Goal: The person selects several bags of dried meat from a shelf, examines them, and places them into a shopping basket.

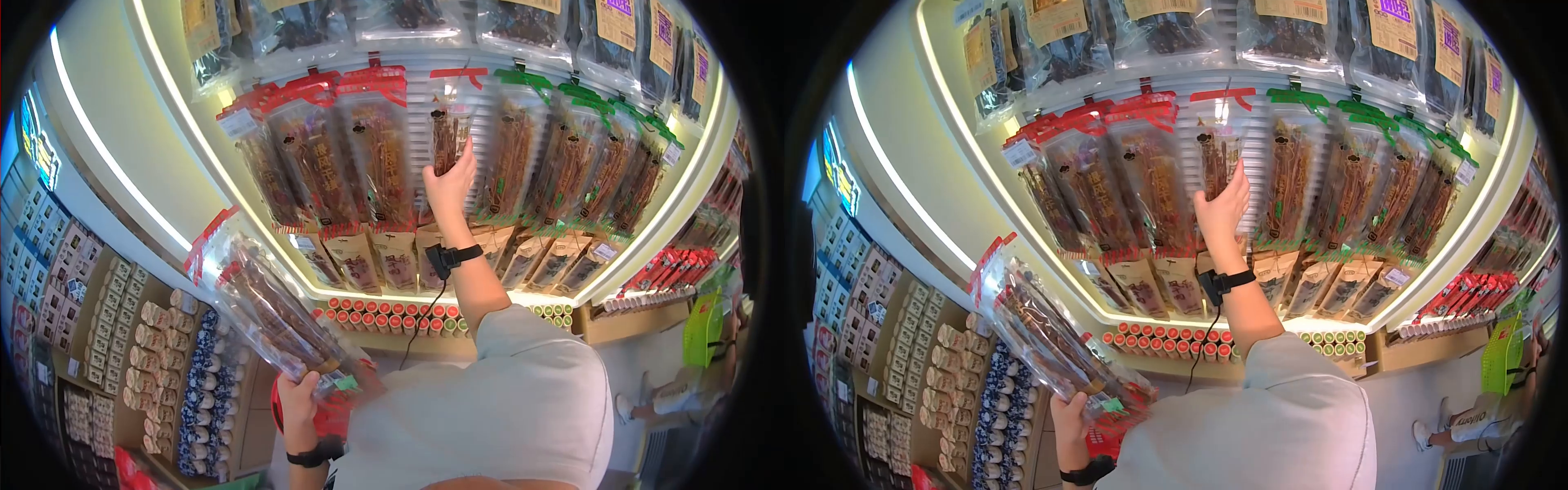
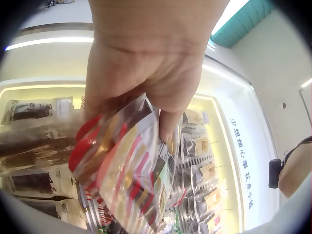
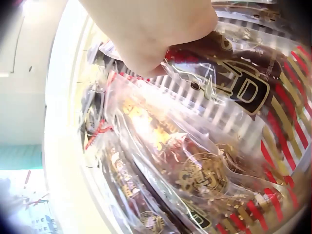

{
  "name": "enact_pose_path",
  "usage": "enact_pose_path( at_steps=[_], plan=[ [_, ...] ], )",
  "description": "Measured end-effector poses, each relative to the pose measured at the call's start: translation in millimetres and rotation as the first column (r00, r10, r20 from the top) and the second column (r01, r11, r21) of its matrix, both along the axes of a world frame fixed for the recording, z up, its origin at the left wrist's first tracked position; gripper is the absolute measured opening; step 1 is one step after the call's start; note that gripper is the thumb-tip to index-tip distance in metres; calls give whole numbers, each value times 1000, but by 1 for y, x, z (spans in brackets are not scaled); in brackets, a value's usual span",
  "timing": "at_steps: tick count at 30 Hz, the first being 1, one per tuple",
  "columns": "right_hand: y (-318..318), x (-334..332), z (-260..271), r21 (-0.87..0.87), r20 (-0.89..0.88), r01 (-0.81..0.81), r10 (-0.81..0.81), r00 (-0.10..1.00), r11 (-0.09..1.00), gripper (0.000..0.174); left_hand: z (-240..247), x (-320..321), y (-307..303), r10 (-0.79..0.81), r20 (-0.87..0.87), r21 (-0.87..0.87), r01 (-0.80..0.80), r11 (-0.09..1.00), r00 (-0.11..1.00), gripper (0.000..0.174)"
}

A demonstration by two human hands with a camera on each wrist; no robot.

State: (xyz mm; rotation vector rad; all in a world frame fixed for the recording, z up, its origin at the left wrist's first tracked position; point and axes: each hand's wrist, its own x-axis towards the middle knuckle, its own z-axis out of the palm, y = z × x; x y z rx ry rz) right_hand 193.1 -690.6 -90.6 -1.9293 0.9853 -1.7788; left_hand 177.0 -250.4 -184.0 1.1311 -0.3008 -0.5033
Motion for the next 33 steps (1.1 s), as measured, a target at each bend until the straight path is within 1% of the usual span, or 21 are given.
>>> enact_pose_path(
  at_steps=[2, 4, 5, 7, 9, 10, 11, 12, 13, 14, 15, 16, 17, 18, 20, 22, 24, 26, 30, 32, 33],
  plan=[
    [9, -15, 3, -7, 5, -30, 30, 1000, 1000, 87, -7, 1, -1, -21, 30, 15, 21, 1000, 999, 37],
    [19, -32, 9, 24, 16, -182, 182, 983, 983, 86, -7, 1, -7, -5, 8, -10, 5, 1000, 1000, 38],
    [24, -39, 13, 33, 10, -175, 175, 985, 984, 86, -9, 2, -7, -12, 0, -2, 12, 1000, 1000, 38],
    [32, -50, 18, -4, 43, -271, 271, 962, 963, 85, -12, 3, -9, -22, -13, 0, 22, 1000, 1000, 39],
    [33, -54, 16, -8, 40, -285, 285, 958, 958, 85, -17, 6, -13, -34, -12, 6, 34, 999, 999, 41],
    [32, -53, 10, -14, 39, -309, 309, 950, 951, 85, -21, 6, -12, -36, -9, 10, 36, 999, 999, 42],
    [18, -42, -5, -15, 79, -355, 355, 931, 935, 90, -25, 8, -12, -39, -13, 22, 39, 999, 999, 42],
    [1, -27, -19, 20, 117, -410, 405, 907, 912, 90, -24, 9, -19, -16, -10, -10, 16, 1000, 1000, 41],
    [-18, -10, -38, 15, 197, -443, 432, 880, 896, 90, -24, 8, -26, 10, -22, -29, -11, 1000, 1000, 41],
    [-39, 5, -56, -56, 135, -339, 343, 930, 939, 90, -16, 5, -32, 12, -50, -9, -12, 1000, 999, 41],
    [-59, 13, -71, -54, 78, -386, 389, 918, 921, 91, -10, 9, -29, -103, -139, 21, 107, 994, 985, 42],
    [-70, 15, -79, -62, 47, -431, 434, 900, 900, 91, -23, 16, -24, -46, -121, 35, 50, 998, 992, 40],
    [-59, 4, -76, -50, 74, -509, 511, 856, 859, 89, -35, 22, -19, 4, -90, 46, 0, 999, 996, 39],
    [-58, -5, -70, -60, 100, -579, 582, 807, 813, 86, -34, 27, -20, 13, -116, 69, -5, 998, 993, 39],
    [-81, -14, -101, 12, 120, -699, 693, 711, 715, 94, -31, 29, -21, -10, -45, -14, 9, 1000, 999, 43],
    [-72, -50, -101, -44, -4, -607, 607, 795, 794, 95, -43, 33, -1, 44, -119, 88, -34, 996, 992, 45],
    [-64, -55, -94, -138, 180, -762, 772, 609, 633, 91, -53, 49, 2, 117, -15, 68, -115, 991, 993, 44],
    [-71, -52, -96, -260, 36, -684, 714, 699, 682, 90, -61, 52, 5, 198, -24, 74, -196, 978, 980, 39],
    [-70, -32, -96, -301, 18, -697, 735, 678, 650, 86, -86, 67, 16, 281, -27, 192, -271, 943, 959, 29],
    [-57, -22, -82, -497, 76, -633, 757, 649, 593, 83, -86, 69, 14, 238, -19, 194, -230, 954, 971, 28],
    [-71, -21, -96, -423, 262, -804, 906, 334, 418, 79, -87, 67, 8, 250, -28, 118, -245, 962, 968, 28]
  ],
)
